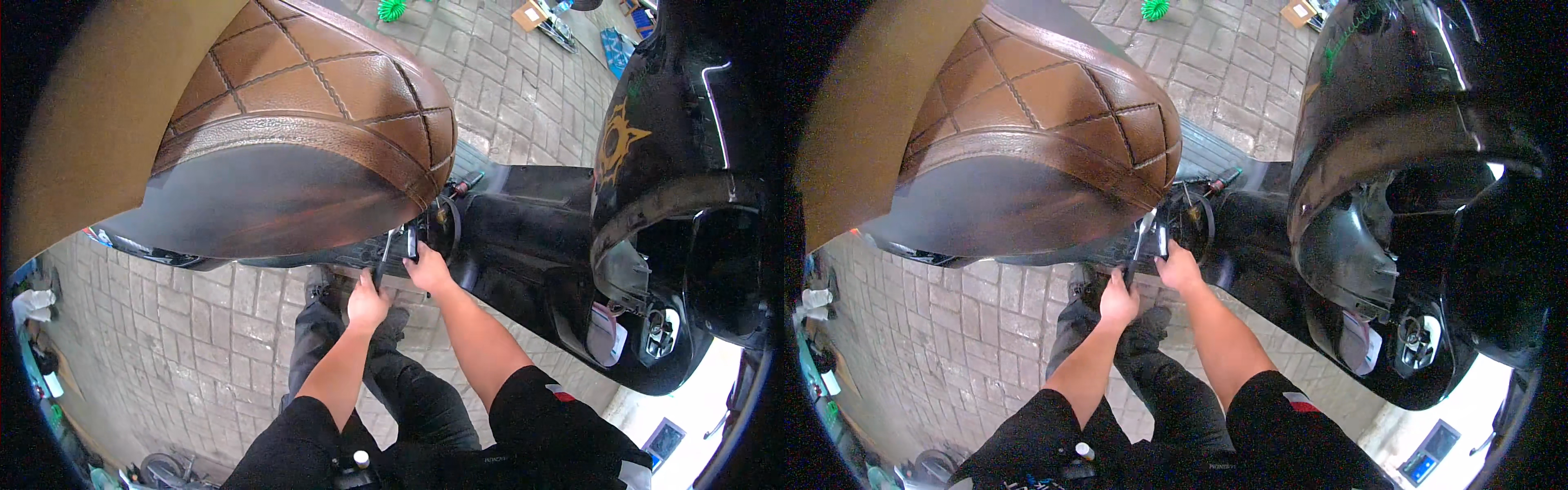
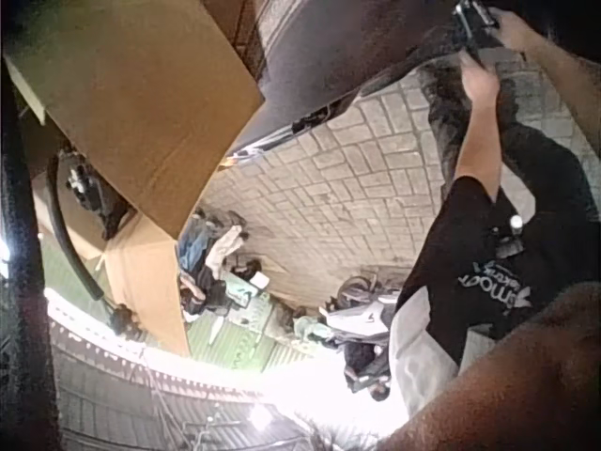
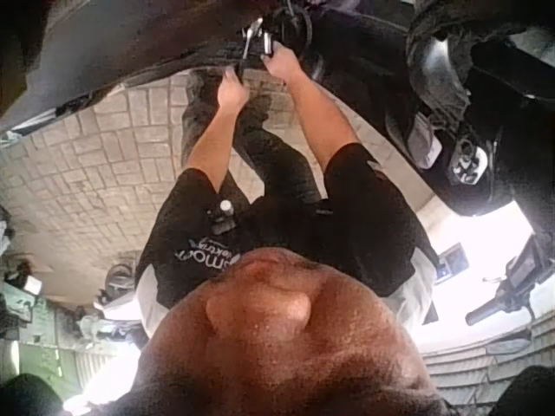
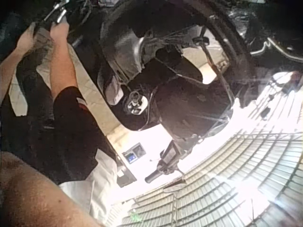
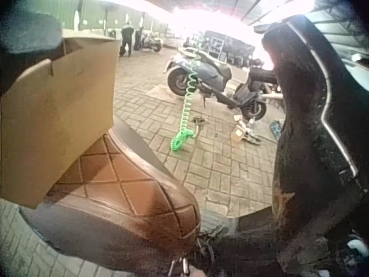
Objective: The person removes components from the front handle area of a motorcycle using a socket wrench and a screwdriver. The person unscrews fasteners, pulls a black plastic cover away, and detaches the instrument cluster from the wiring.
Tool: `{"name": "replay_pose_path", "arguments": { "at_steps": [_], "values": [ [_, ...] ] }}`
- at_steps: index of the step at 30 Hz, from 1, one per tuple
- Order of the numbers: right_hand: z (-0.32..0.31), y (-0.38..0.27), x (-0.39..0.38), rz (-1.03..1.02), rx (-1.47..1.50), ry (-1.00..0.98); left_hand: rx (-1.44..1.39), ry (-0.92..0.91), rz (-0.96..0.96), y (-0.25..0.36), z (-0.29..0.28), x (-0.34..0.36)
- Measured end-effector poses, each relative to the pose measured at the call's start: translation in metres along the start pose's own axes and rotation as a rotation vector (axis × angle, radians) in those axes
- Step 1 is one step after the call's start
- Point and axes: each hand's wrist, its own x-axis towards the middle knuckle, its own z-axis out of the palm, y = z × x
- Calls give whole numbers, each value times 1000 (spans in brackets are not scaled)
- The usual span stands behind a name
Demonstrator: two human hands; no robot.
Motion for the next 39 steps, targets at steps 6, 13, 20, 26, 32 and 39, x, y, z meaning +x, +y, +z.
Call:
{"name": "replay_pose_path", "arguments": {
  "at_steps": [6,13,20,26,32,39],
  "values": [
    [-12,-12,-20,-161,35,197,-15,78,136,8,-26,13],
    [-41,0,-22,-110,146,211,428,105,458,34,-40,21],
    [-38,21,-65,-259,161,210,766,-25,574,56,-19,70],
    [-31,28,-110,-148,75,268,805,-15,631,62,-8,89],
    [-25,40,-122,-113,150,152,844,-23,578,70,-2,102],
    [-38,33,-140,-139,115,41,813,55,678,67,-4,97]
  ]
}}
